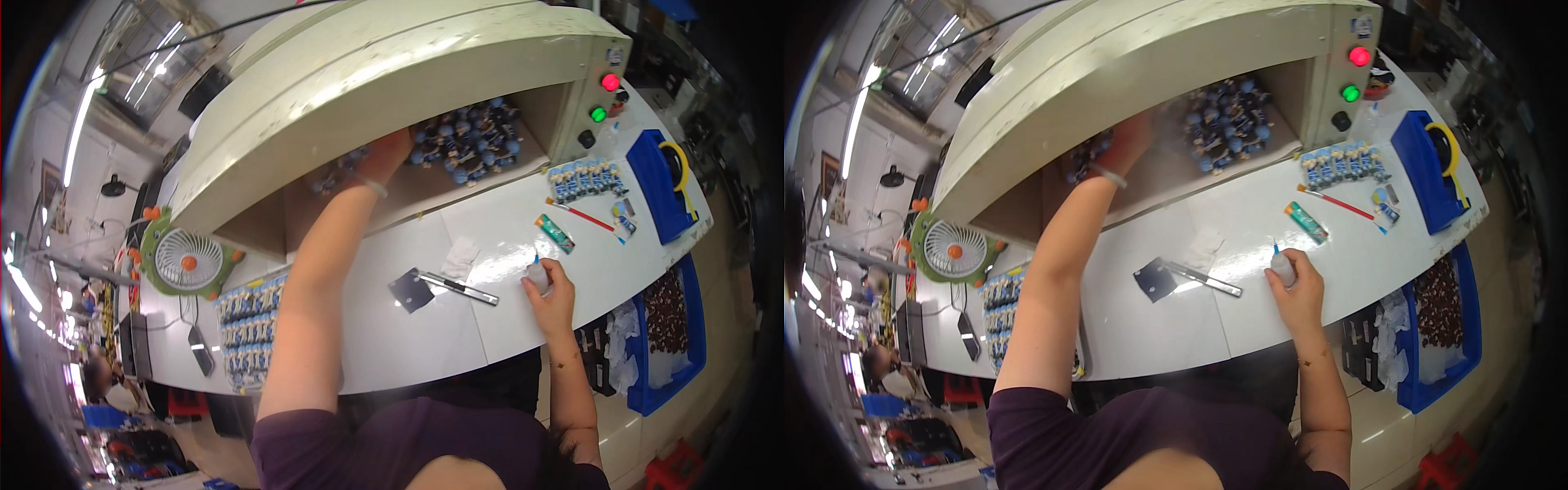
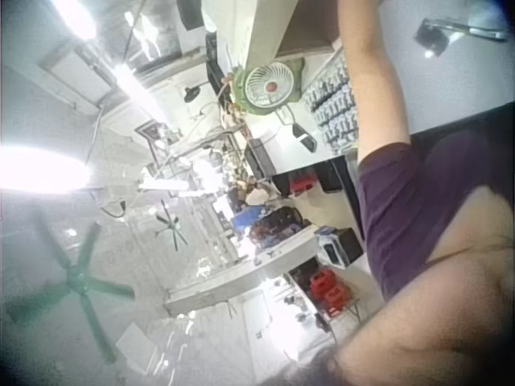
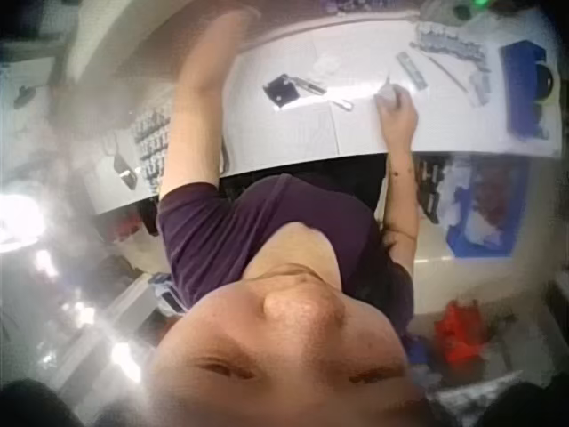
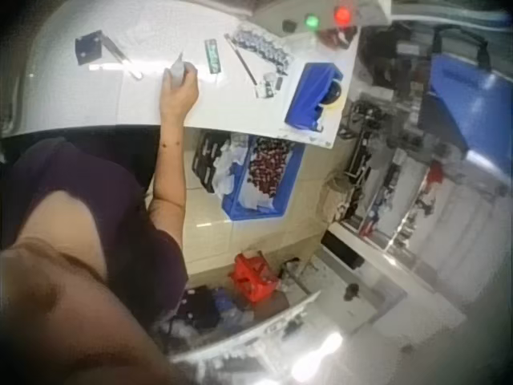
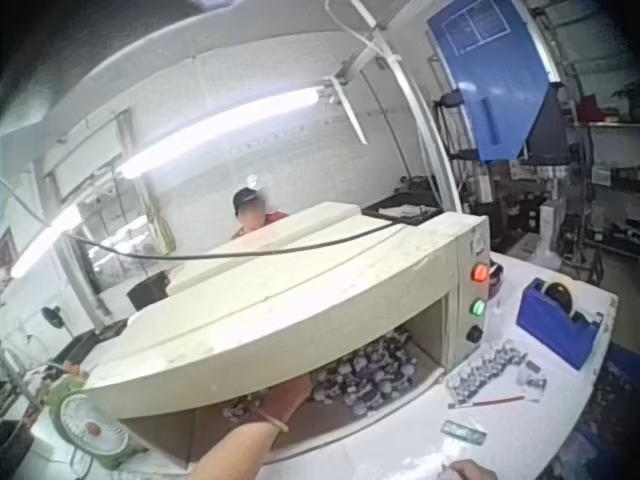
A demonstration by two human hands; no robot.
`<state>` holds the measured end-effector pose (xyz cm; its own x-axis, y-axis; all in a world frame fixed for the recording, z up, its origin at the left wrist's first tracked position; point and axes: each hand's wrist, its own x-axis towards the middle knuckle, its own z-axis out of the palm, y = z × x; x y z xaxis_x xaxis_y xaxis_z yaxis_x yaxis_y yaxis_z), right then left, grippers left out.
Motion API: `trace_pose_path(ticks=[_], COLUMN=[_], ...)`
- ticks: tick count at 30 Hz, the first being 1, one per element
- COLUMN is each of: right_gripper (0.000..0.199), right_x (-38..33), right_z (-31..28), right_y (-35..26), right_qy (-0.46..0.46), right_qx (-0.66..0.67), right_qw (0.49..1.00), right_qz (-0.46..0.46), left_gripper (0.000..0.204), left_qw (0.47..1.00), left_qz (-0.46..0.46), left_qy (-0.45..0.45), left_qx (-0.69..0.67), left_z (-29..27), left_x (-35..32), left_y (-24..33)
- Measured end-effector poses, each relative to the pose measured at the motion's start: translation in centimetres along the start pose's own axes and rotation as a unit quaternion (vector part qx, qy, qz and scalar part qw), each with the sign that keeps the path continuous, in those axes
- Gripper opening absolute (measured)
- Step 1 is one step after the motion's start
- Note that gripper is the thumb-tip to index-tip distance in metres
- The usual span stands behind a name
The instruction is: The person assembles small anime figurines and applies glue to them using a glue bottle at a manufacturing workstation.
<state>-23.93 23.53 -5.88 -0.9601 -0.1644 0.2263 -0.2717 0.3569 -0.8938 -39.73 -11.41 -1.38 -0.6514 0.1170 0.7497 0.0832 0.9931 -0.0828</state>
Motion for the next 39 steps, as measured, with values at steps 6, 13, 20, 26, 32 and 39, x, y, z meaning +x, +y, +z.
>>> trace_pose_path(ticks=[6, 13, 20, 26, 32, 39], right_gripper=[0.024, 0.023, 0.03, 0.041, 0.041, 0.027], right_x=[0.3, 0.2, 0.1, -3.0, -9.1, -9.3], right_z=[-0.1, -0.2, -0.4, -0.7, 2.1, 1.8], right_y=[-0.2, -0.1, 0.1, -0.6, -9.3, -9.2], right_qy=[0.02, 0.017, -0.062, 0.205, -0.339, -0.306], right_qx=[-0.045, -0.029, -0.068, -0.06, 0.301, 0.265], right_qw=[0.998, 0.999, 0.996, 0.953, 0.886, 0.91], right_qz=[-0.025, -0.009, -0.015, -0.213, -0.1, -0.084], left_gripper=[0.028, 0.038, 0.055, 0.052, 0.06, 0.054], left_qw=[0.993, 0.993, 0.743, 0.744, 0.715, 0.62], left_qz=[-0.03, -0.032, -0.258, -0.256, -0.276, -0.335], left_qy=[0.077, -0.095, -0.248, -0.229, -0.141, -0.145], left_qx=[-0.08, -0.061, -0.566, -0.573, -0.627, -0.694], left_z=[6.8, -1.2, -21.2, -30.1, -30.0, -28.8], left_x=[1.7, -0.6, -9.3, -15.5, -19.5, -21.2], left_y=[-1.0, -1.9, 7.3, 13.1, 16.1, 17.2])
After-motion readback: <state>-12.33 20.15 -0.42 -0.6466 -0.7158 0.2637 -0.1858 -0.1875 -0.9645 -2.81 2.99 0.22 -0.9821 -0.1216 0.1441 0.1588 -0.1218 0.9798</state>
